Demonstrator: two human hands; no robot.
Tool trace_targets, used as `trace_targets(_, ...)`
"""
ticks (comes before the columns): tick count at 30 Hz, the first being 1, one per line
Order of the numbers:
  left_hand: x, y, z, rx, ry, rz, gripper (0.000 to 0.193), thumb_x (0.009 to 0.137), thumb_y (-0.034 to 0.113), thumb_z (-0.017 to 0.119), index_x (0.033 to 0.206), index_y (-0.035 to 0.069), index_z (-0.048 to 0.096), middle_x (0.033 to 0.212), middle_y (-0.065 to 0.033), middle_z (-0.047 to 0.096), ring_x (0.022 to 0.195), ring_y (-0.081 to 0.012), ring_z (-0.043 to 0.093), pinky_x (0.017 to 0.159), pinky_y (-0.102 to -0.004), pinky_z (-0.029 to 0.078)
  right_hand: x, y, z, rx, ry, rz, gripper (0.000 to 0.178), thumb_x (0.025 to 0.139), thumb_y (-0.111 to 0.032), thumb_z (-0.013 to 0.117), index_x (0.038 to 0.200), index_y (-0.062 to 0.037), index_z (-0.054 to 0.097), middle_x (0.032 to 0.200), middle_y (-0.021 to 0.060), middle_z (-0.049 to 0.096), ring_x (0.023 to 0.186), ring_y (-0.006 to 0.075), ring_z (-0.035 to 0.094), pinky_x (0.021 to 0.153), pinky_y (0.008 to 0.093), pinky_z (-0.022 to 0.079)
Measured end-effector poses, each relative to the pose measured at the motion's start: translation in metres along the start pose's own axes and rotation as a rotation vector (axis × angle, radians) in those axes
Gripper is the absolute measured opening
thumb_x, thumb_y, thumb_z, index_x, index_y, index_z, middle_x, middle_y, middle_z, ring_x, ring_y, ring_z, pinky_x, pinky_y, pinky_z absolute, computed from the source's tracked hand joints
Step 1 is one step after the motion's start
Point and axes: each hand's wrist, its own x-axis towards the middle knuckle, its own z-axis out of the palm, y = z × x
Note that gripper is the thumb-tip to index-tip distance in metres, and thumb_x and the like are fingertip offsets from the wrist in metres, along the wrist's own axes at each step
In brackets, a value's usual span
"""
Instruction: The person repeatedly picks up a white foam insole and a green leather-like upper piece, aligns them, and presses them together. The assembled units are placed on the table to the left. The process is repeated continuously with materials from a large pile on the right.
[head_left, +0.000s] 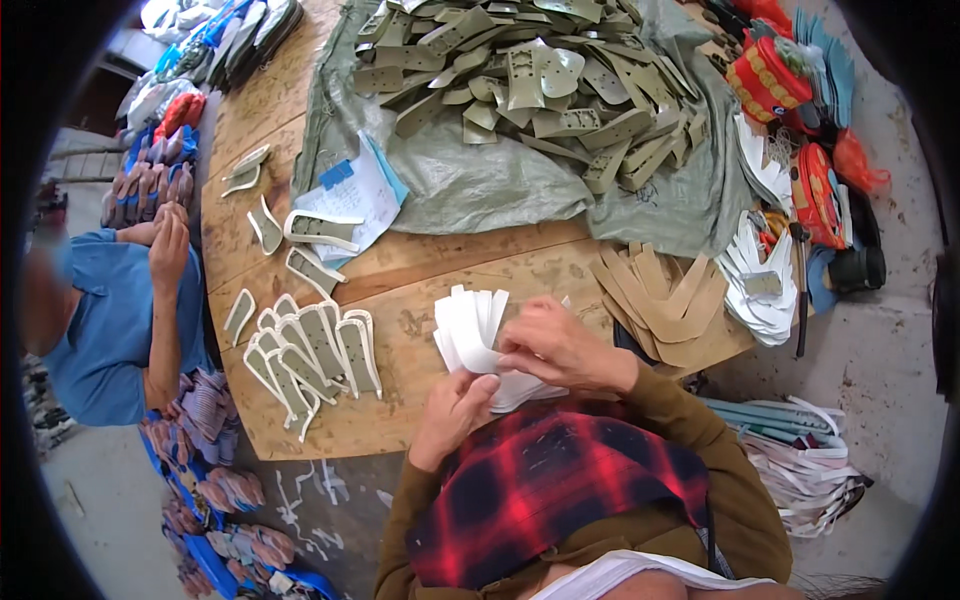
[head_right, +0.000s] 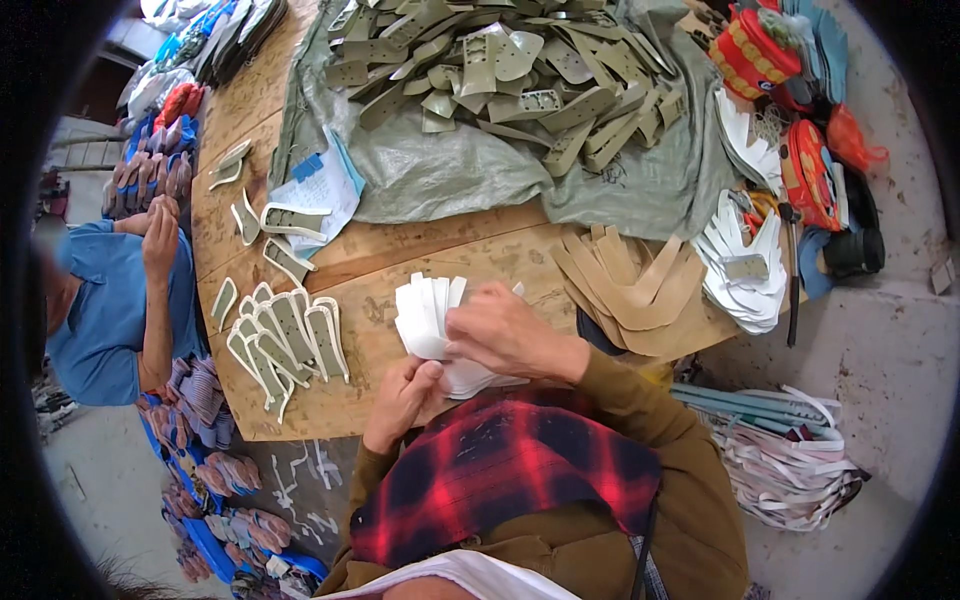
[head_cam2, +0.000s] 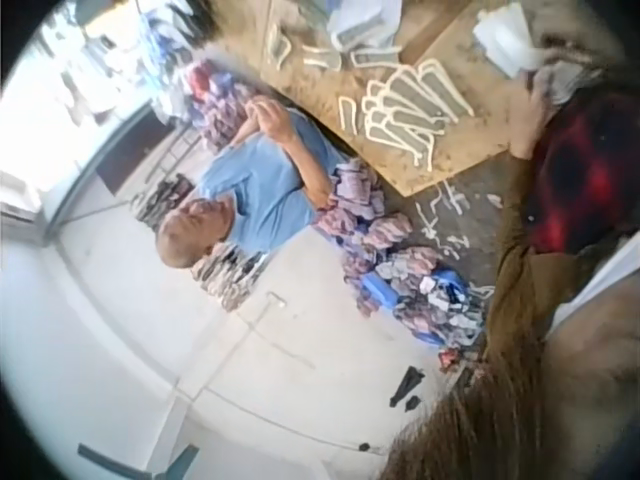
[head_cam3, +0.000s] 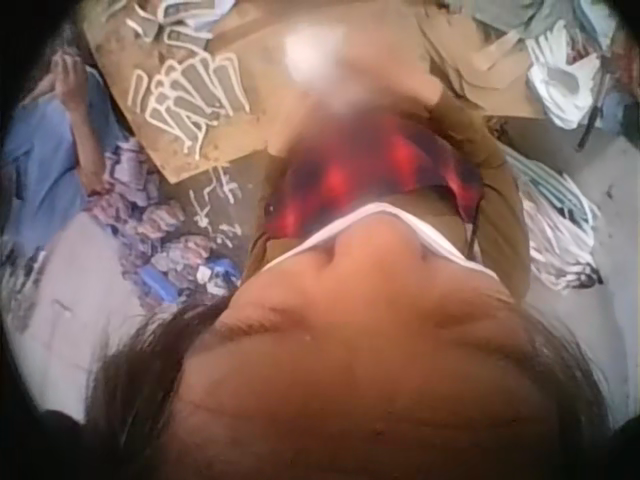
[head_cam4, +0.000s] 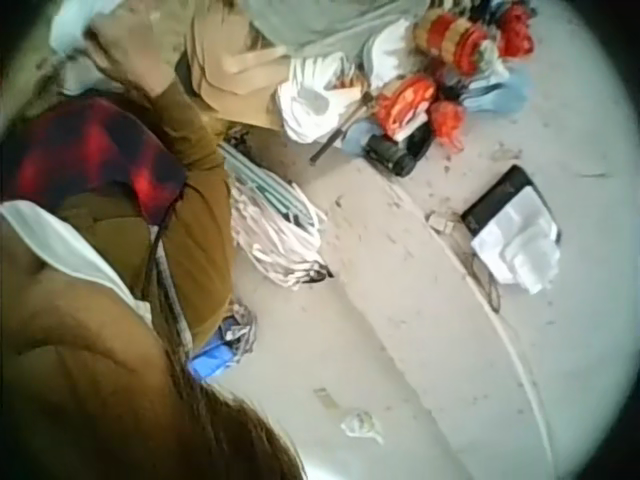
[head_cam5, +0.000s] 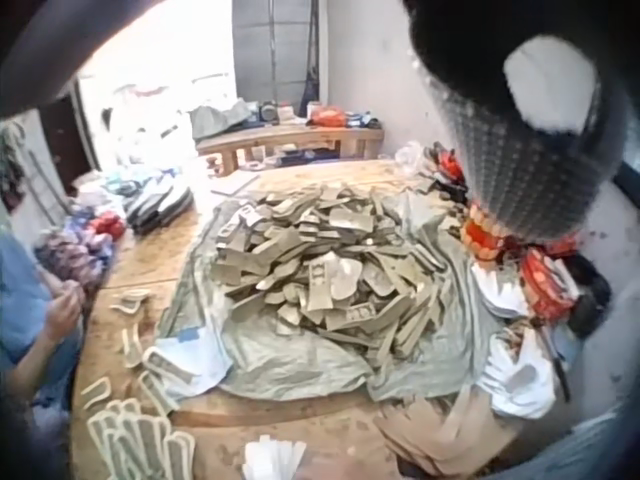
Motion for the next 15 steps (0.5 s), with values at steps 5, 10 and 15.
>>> trace_targets(5, 0.023, 0.013, 0.016, -0.436, 0.063, 0.229, 0.023, 0.100, 0.019, 0.056, 0.108, 0.000, 0.065, 0.090, -0.0060, 0.067, 0.072, -0.0082, 0.061, 0.056, -0.0210, 0.051, 0.014, -0.009, -0.053, 0.195, -0.042, 0.097, 0.013, 0.089, -0.018, 0.066, 0.092, -0.0059, 0.064, 0.082, 0.0122, 0.063, 0.072, 0.0273, 0.060, 0.071, 0.0358, 0.048)
trace_targets(10, 0.033, 0.044, 0.020, -0.734, -0.086, 0.240, 0.028, 0.103, 0.020, 0.048, 0.117, -0.002, 0.058, 0.120, -0.0173, 0.062, 0.103, -0.0203, 0.064, 0.072, -0.0340, 0.062, 0.087, 0.067, -0.151, -0.109, 0.675, 0.268, 0.027, 0.092, -0.029, 0.063, 0.096, -0.0019, 0.066, 0.086, 0.0098, 0.065, 0.076, 0.0212, 0.062, 0.070, 0.0314, 0.049)
trace_targets(15, 0.035, 0.045, 0.016, -0.908, -0.198, 0.222, 0.030, 0.103, 0.020, 0.046, 0.126, 0.001, 0.054, 0.133, -0.0200, 0.054, 0.116, -0.0240, 0.059, 0.085, -0.0380, 0.060, 0.149, 0.141, -0.192, -0.508, 0.567, 0.471, 0.043, 0.090, -0.037, 0.064, 0.115, -0.0022, 0.061, 0.104, 0.0110, 0.064, 0.086, 0.0230, 0.062, 0.076, 0.0359, 0.050)
